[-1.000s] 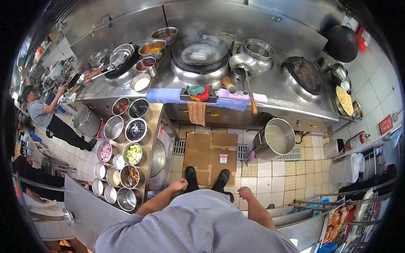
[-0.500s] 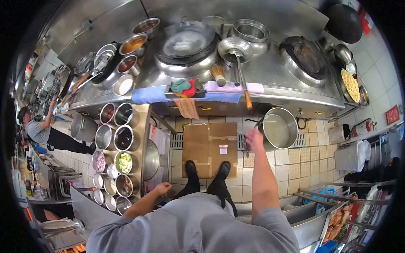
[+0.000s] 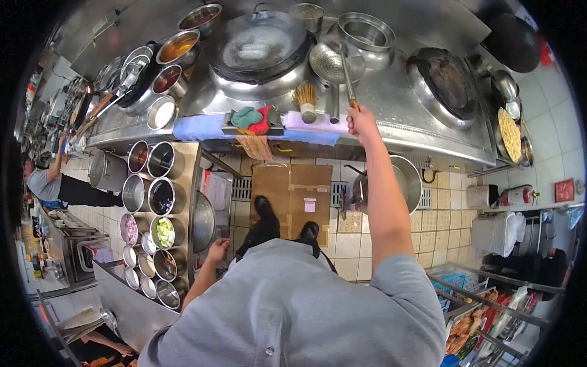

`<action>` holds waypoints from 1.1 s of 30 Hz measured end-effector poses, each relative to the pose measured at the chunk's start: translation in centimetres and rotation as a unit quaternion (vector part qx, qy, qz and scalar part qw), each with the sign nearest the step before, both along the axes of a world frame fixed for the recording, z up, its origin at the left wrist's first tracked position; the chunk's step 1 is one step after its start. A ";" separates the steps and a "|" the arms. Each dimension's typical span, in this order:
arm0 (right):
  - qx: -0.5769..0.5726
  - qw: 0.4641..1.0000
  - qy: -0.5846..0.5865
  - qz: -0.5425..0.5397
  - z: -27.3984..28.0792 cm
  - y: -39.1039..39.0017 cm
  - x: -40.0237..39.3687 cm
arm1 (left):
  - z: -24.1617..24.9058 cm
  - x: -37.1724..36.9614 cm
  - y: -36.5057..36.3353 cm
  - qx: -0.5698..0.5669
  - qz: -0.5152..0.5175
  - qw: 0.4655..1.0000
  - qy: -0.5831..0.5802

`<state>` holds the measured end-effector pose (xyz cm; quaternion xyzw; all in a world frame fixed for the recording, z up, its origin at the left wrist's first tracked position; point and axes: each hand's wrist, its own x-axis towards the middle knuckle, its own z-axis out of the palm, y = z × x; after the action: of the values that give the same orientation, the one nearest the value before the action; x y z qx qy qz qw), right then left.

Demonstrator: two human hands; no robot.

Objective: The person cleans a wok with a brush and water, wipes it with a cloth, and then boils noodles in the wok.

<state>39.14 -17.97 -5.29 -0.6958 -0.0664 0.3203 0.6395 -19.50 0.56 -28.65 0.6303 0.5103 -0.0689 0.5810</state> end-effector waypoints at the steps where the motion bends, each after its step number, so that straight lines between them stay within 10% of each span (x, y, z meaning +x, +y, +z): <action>1: 0.102 0.993 0.056 -0.020 0.5 0.4 -1.1 | -0.5 0.5 0.0 -0.041 0.052 0.998 -0.024; 3: 0.124 0.990 0.059 -0.012 1.7 2.2 -2.4 | 0.7 1.8 0.2 -0.052 0.064 0.996 0.036; 5: 0.018 0.995 -0.093 -0.004 3.3 4.2 -2.7 | -7.5 -1.2 2.2 0.108 -0.276 0.948 -0.115; 9: -0.018 0.991 -0.130 0.036 6.9 10.1 -1.1 | -9.8 2.0 7.0 0.124 -0.370 0.915 -0.100; 11: -0.036 0.991 -0.118 0.055 7.1 12.8 0.6 | -6.2 6.2 9.0 0.200 -0.426 0.878 0.084; 13: -0.058 0.989 -0.124 0.061 6.2 15.9 1.4 | -9.7 7.7 11.0 0.171 -0.281 0.944 -0.008; 15: -0.100 0.986 -0.125 0.048 4.5 19.1 1.4 | 1.3 13.9 12.4 0.028 -0.229 0.971 0.070; 18: -0.130 0.981 -0.141 0.036 1.8 22.7 0.2 | -0.5 16.0 14.4 0.089 -0.265 0.959 0.047; 24: 0.189 0.927 0.313 0.080 2.3 23.2 -3.2 | -2.2 17.8 16.4 -0.025 -0.225 0.973 -0.039; 26: 0.314 0.812 0.482 0.101 3.4 22.0 -2.9 | -5.8 16.4 16.4 -0.010 -0.227 0.974 -0.018; 33: 0.273 0.870 0.397 0.103 7.8 19.6 -5.0 | -0.7 15.0 15.9 0.013 -0.273 0.955 0.119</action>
<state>34.13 1.65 2.50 -0.2967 0.0368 0.6029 0.7397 -4.45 16.49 -29.37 0.7401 0.3853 -0.2928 0.4670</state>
